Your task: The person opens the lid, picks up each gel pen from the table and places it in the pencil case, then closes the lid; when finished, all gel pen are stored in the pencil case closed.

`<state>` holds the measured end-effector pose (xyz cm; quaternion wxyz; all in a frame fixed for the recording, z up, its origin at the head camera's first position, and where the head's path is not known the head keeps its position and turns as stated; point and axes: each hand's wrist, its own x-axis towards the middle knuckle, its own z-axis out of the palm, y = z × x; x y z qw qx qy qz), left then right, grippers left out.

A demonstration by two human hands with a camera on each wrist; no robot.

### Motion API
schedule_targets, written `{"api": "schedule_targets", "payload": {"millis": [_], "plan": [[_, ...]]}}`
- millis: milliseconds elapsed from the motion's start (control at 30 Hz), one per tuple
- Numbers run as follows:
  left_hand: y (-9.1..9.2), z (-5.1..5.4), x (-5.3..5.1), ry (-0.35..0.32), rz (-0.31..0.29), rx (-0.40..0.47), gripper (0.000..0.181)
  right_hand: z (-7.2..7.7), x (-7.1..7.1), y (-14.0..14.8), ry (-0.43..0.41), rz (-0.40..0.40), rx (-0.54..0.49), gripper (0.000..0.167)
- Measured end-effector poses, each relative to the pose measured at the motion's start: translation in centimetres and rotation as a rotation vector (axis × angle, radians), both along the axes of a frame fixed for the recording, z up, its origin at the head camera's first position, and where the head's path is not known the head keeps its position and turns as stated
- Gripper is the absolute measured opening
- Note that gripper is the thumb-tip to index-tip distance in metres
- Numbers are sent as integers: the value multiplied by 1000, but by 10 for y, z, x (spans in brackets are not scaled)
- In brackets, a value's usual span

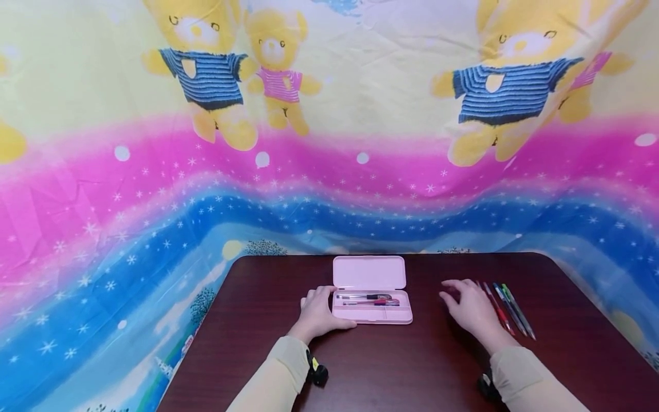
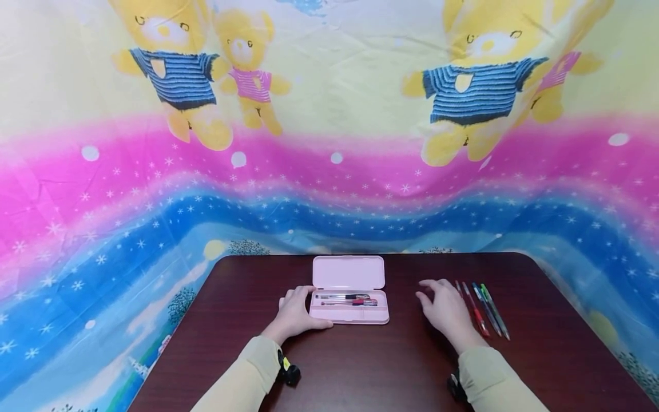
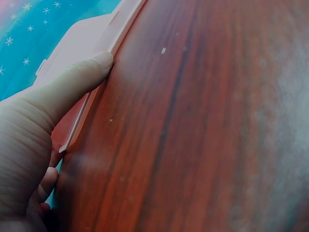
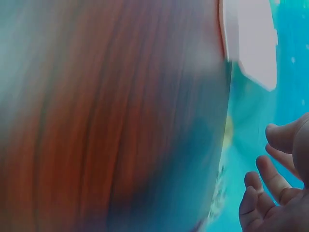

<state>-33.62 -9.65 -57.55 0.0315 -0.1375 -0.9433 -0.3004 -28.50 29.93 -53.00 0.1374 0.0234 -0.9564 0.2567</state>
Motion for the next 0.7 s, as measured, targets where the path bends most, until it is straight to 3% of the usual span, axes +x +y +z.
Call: {"api": "schedule_targets", "payload": {"millis": [267,700], "plan": [[-1,1,0,-1,1,0,109,-3,17,56,33,-86,17,45],[0,1,1,-11,2,1,109,-8,35,118,-81,-286,53,53]]}}
